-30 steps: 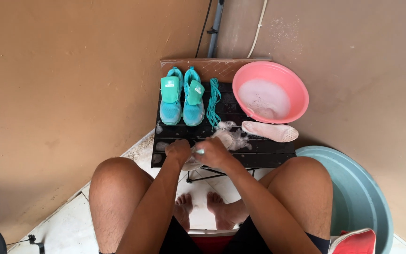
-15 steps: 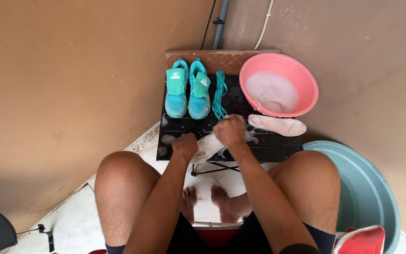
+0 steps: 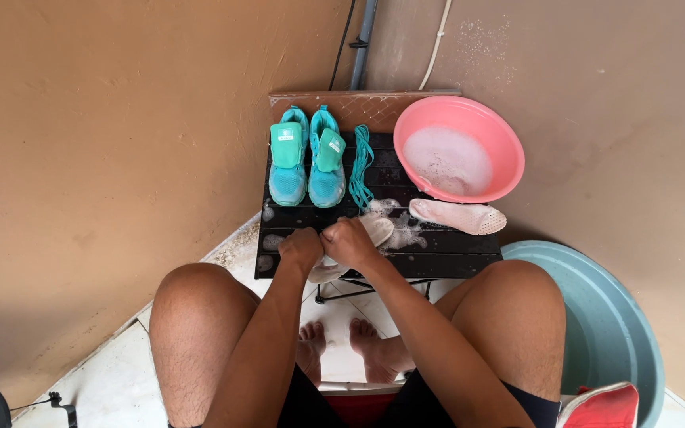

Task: Cleaning shoe laces and insoles by scrubbing them with a brush in soapy water.

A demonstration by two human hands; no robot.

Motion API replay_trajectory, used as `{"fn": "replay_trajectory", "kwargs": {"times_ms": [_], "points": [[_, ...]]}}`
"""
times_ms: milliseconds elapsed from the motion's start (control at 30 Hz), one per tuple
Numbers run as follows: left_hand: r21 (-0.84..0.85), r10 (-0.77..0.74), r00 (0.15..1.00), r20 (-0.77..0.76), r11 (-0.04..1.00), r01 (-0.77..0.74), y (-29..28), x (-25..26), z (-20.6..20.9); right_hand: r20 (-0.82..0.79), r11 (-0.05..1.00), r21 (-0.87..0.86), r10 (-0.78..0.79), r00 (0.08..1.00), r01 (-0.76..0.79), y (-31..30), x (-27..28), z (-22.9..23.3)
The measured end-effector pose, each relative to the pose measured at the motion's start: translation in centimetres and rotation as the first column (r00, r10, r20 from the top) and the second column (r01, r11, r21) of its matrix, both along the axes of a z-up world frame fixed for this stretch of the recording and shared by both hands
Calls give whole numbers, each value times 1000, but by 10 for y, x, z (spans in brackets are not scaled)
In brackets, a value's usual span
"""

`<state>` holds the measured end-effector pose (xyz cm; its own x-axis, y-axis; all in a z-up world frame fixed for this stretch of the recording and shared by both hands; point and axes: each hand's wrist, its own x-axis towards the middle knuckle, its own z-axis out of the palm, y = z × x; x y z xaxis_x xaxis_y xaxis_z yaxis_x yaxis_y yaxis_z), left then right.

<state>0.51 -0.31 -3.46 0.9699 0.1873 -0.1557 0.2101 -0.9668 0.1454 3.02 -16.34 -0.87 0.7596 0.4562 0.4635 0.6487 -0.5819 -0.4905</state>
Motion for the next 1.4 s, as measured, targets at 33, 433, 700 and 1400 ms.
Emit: {"fn": "replay_trajectory", "kwargs": {"times_ms": [33, 433, 700, 1400], "points": [[0, 2, 1000, 0, 1000, -2, 2, 7, -11, 0, 1000, 0, 2, 1000, -2, -10, -5, 35], [-20, 17, 987, 160, 1000, -14, 6, -9, -36, -290, 907, -411, -35, 957, -91, -23, -30, 98], [-27, 233, 820, 522, 966, -257, -29, -50, 35, -705, 885, -448, -263, 659, -126, -120, 37, 149], [-727, -20, 1000, -17, 687, 1, -56, 1, 62, -877, 717, 312, -36, 480, 624, -81, -32, 145]]}}
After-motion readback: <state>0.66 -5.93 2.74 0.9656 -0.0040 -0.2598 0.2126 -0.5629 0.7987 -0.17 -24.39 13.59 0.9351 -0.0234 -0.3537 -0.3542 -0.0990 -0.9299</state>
